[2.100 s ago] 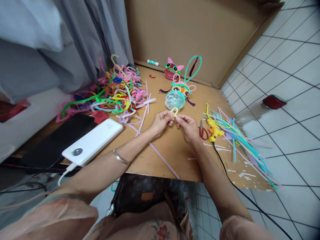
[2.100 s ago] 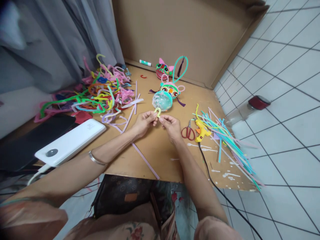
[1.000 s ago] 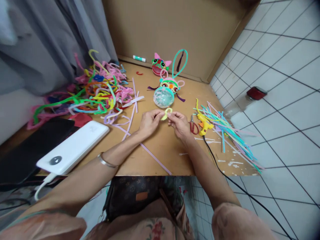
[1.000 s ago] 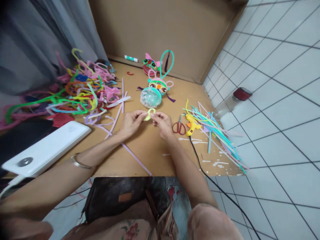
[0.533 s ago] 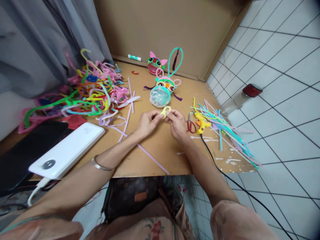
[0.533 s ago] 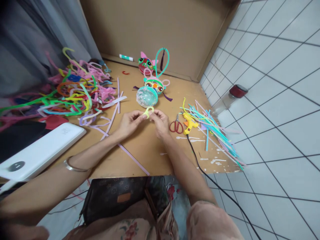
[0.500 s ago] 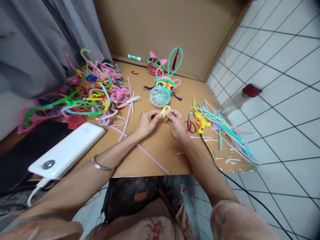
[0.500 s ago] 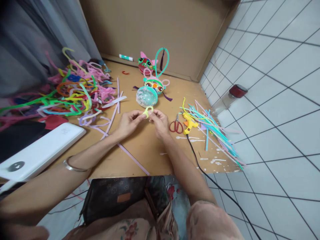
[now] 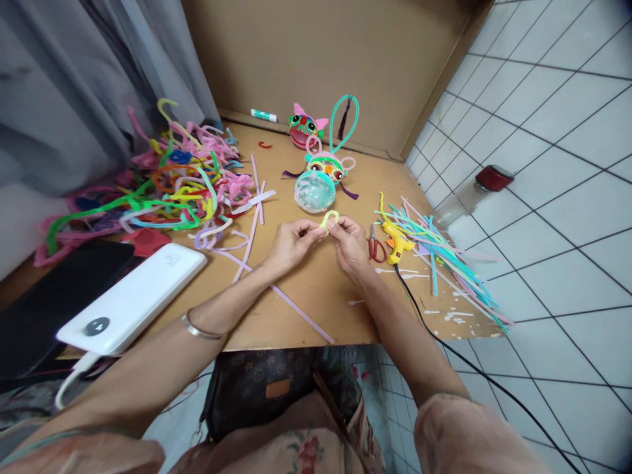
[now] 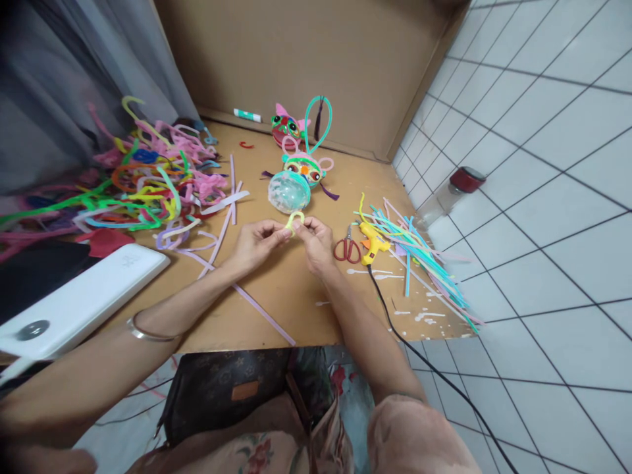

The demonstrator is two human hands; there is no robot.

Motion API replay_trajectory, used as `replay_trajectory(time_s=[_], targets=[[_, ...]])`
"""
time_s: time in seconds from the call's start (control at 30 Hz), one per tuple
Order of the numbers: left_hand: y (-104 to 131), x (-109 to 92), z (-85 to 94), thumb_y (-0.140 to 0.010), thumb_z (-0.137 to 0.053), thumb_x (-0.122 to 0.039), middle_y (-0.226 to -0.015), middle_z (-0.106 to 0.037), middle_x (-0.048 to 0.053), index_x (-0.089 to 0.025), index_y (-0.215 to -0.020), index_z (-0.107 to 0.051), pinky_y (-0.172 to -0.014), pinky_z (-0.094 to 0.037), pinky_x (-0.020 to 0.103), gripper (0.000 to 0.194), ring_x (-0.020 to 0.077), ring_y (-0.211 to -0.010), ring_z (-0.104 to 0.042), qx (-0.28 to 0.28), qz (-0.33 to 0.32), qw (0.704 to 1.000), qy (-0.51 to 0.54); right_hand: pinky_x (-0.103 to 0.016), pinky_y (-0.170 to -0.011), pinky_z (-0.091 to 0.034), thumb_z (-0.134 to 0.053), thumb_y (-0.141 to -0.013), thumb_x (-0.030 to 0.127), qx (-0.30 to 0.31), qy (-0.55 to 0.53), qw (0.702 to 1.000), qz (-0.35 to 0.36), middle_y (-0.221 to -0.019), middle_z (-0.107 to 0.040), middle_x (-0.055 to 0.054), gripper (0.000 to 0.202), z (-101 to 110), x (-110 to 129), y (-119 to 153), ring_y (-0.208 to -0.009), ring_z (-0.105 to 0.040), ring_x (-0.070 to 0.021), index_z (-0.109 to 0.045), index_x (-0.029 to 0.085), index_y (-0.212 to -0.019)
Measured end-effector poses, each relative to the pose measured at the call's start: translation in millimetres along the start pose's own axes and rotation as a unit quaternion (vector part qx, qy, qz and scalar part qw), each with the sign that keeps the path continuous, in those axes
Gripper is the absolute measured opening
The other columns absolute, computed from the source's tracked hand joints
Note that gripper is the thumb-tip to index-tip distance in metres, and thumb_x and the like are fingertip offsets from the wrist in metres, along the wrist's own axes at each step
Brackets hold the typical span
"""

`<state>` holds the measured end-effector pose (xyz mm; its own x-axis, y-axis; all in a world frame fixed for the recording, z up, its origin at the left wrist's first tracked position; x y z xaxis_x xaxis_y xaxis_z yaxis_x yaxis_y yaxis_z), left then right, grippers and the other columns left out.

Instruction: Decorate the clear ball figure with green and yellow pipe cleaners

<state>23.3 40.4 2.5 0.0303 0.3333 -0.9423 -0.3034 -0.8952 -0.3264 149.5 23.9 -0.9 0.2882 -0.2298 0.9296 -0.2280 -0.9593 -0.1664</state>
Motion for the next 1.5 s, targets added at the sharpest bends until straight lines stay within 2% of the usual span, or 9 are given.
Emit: replay_trajectory(time_s=[0.13, 0.37, 0.6, 0.77, 0.9, 1.1, 1.3, 1.4, 1.5], targets=[[0, 0, -2.8, -0.071, -0.072, -0.048, -0.059, -0.061, 0.001, -0.014, -0.068, -0.067, -0.054, -0.039, 0.022, 0.034, 0.0095, -0.052, -0.048, 0.007, 0.017, 0.999, 0.046, -0.025, -0.066, -0.038, -0.081, -0.055, 0.036, -0.014, -0.004, 1.0, 0.009, -0.063, -0.056, 0.004, 0.027, 1, 2, 0, -0.062, -0.045, -0.009, -0.06, 0.02, -0.06], [-2, 5, -3.5, -0.064, -0.078, -0.05, -0.072, -0.069, 0.003, -0.014, -0.079, -0.071, -0.062, -0.045, 0.024, 0.04, 0.0114, -0.063, -0.056, -0.005, 0.035, 0.996, 0.08, -0.027, -0.068, -0.04, -0.078, -0.055, 0.042, -0.024, 0.027, 0.999, -0.004, -0.063, -0.054, 0.004, 0.031, 4, -1, -1, -0.063, -0.044, -0.0103, -0.057, 0.021, -0.061], [-1, 4, -1.8, -0.062, -0.079, -0.05, -0.058, -0.062, 0.001, -0.014, -0.067, -0.066, -0.052, -0.04, 0.022, 0.039, 0.0086, -0.051, -0.049, -0.011, 0.046, 0.996, 0.073, -0.026, -0.064, -0.038, -0.078, -0.057, 0.046, -0.008, 0.039, 0.999, 0.0, -0.061, -0.052, 0.004, 0.032, 2, 3, 0, -0.061, -0.042, -0.0103, -0.056, 0.021, -0.059], [-3, 8, -0.6, -0.062, -0.079, -0.051, -0.056, -0.061, 0.0, -0.013, -0.068, -0.065, -0.052, -0.04, 0.023, 0.04, 0.0081, -0.049, -0.048, -0.022, 0.067, 0.991, 0.111, -0.025, -0.057, -0.037, -0.073, -0.061, 0.056, 0.018, 0.039, 0.998, -0.043, -0.058, -0.051, 0.003, 0.037, -1, -4, -1, -0.057, -0.042, -0.0104, -0.059, 0.022, -0.065], [-5, 10, 0.4, -0.061, -0.079, -0.052, -0.059, -0.062, 0.001, -0.013, -0.069, -0.065, -0.052, -0.04, 0.022, 0.042, 0.0078, -0.05, -0.048, -0.031, 0.069, 0.988, 0.132, -0.025, -0.056, -0.036, -0.071, -0.065, 0.057, 0.03, 0.035, 0.998, -0.043, -0.059, -0.054, 0.002, 0.037, -3, -5, 0, -0.057, -0.045, -0.0109, -0.062, 0.022, -0.068], [-2, 6, -2.0, -0.063, -0.077, -0.05, -0.056, -0.058, -0.001, -0.013, -0.071, -0.066, -0.052, -0.037, 0.022, 0.04, 0.0078, -0.05, -0.046, -0.02, 0.065, 0.992, 0.11, -0.024, -0.057, -0.034, -0.075, -0.063, 0.045, 0.002, 0.07, 0.998, 0.004, -0.057, -0.047, 0.005, 0.028, 4, -4, 0, -0.057, -0.039, -0.0092, -0.061, 0.021, -0.064], [-3, 12, -1.3, -0.065, -0.076, -0.046, -0.057, -0.058, -0.001, -0.013, -0.072, -0.067, -0.052, -0.036, 0.022, 0.035, 0.008, -0.051, -0.046, -0.016, 0.072, 0.99, 0.119, -0.025, -0.06, -0.036, -0.072, -0.067, 0.05, 0.012, 0.127, 0.992, 0.018, -0.06, -0.049, 0.005, 0.029, 6, -7, -4, -0.058, -0.04, -0.0101, -0.067, 0.022, -0.071], [-5, 15, 1.4, -0.065, -0.075, -0.045, -0.057, -0.057, -0.001, -0.013, -0.073, -0.066, -0.052, -0.036, 0.022, 0.034, 0.0079, -0.05, -0.046, -0.028, 0.07, 0.991, 0.112, -0.027, -0.068, -0.041, -0.066, -0.075, 0.048, 0.018, 0.203, 0.976, 0.08, -0.071, -0.059, 0.002, 0.026, 7, 0, -3, -0.067, -0.049, -0.0127, -0.07, 0.023, -0.074], [-6, 16, 3.9, -0.064, -0.075, -0.043, -0.058, -0.057, -0.002, -0.013, -0.078, -0.065, -0.052, -0.035, 0.021, 0.035, 0.0074, -0.05, -0.045, -0.044, 0.074, 0.989, 0.118, -0.029, -0.077, -0.044, -0.06, -0.081, 0.038, -0.016, 0.298, 0.945, 0.132, -0.082, -0.066, -0.002, 0.019, 17, 12, -10, -0.078, -0.056, -0.0159, -0.072, 0.023, -0.079]])
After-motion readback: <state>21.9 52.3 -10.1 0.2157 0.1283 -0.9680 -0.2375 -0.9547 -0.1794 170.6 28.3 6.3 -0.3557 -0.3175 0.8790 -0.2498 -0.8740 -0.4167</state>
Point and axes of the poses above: each hand's wrist, its own y-axis away from the middle knuckle, its own z-axis out of the back of the hand, x = y × z, the point moved 7 cm from there along -y, towards the middle knuckle
